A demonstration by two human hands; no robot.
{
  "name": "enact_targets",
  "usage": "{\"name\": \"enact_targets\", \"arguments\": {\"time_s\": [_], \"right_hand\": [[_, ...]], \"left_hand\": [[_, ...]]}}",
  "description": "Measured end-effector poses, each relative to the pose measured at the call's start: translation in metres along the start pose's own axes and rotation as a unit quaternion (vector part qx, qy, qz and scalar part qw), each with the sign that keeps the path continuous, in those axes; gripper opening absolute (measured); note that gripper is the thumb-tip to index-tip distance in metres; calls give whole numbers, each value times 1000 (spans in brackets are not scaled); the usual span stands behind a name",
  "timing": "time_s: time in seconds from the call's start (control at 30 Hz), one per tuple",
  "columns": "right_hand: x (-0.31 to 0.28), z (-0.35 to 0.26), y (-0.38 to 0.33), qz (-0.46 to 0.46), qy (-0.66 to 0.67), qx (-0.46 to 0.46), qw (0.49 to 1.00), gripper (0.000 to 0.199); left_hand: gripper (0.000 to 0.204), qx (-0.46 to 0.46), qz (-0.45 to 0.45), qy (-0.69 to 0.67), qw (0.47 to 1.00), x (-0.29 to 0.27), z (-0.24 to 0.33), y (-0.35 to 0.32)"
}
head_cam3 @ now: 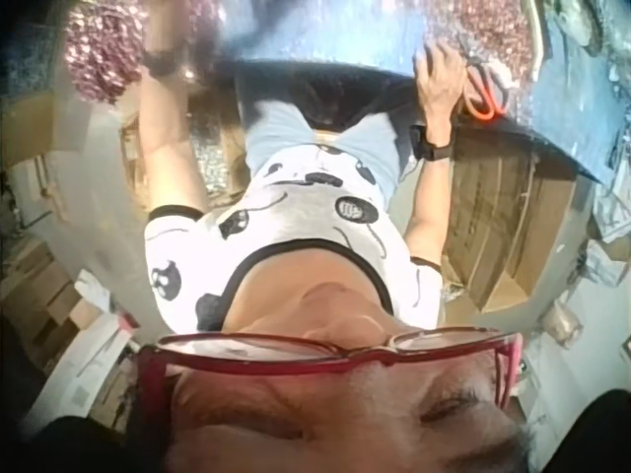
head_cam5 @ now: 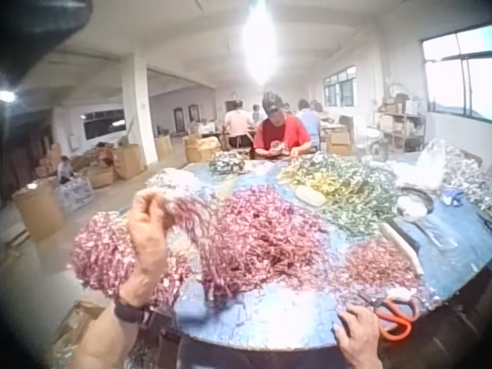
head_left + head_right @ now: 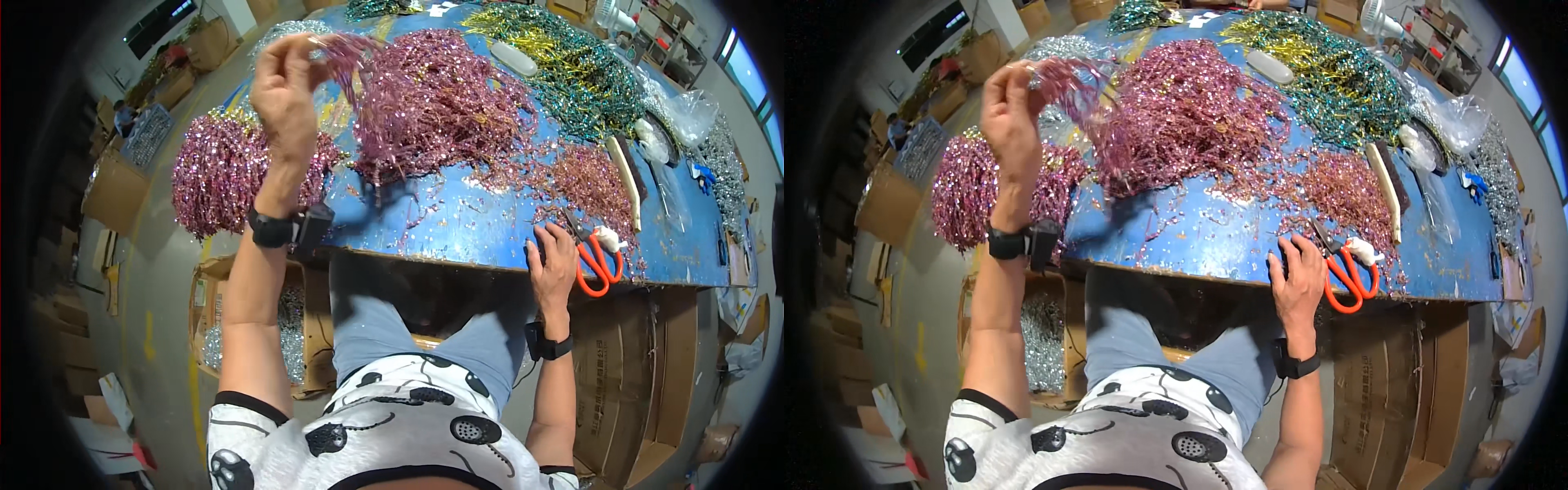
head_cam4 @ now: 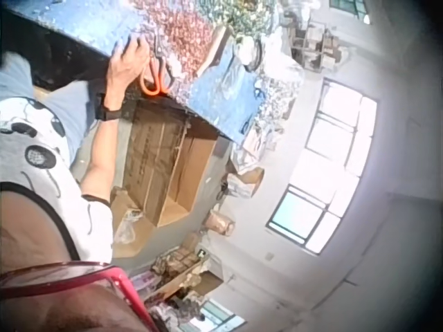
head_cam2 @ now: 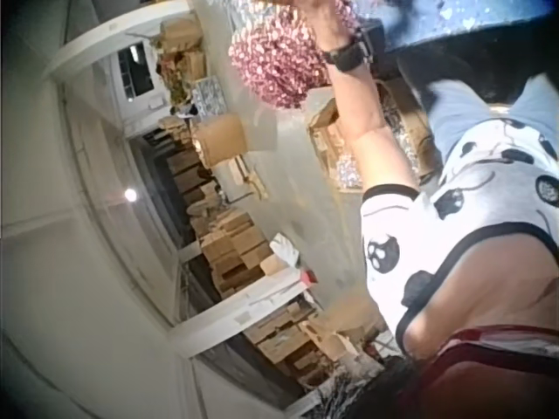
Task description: The recorder is trimming and sorting strands of colorful decorative tinsel at a manufacturing workbench.
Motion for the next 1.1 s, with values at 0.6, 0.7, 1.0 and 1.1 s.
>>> {"name": "enact_targets", "arguments": {"time_s": [0.6,0.7,1.0,1.1], "right_hand": [[11,-64,13,-14,470,117,875,17],[-17,-72,13,63,531,107,838,16],[-101,-34,-1,182,528,281,780,22],[-83,-40,-12,-2,501,316,806,35]], "left_hand": [[32,21,-322,308,895,33,-43,-151],[19,28,-302,424,853,19,-77,-143],[44,-102,-310,465,823,-9,-129,-107],[33,-15,-276,481,832,-15,-96,-100]]}}
Point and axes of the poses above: each hand's wrist, its own y-axis towards the middle knuckle, its own x-axis out of the palm, z = x × y, the point moved 3 cm from there along y, towards the middle knuckle, and after that the axes turned 2 degrees about -z, right-handed, at the moved point
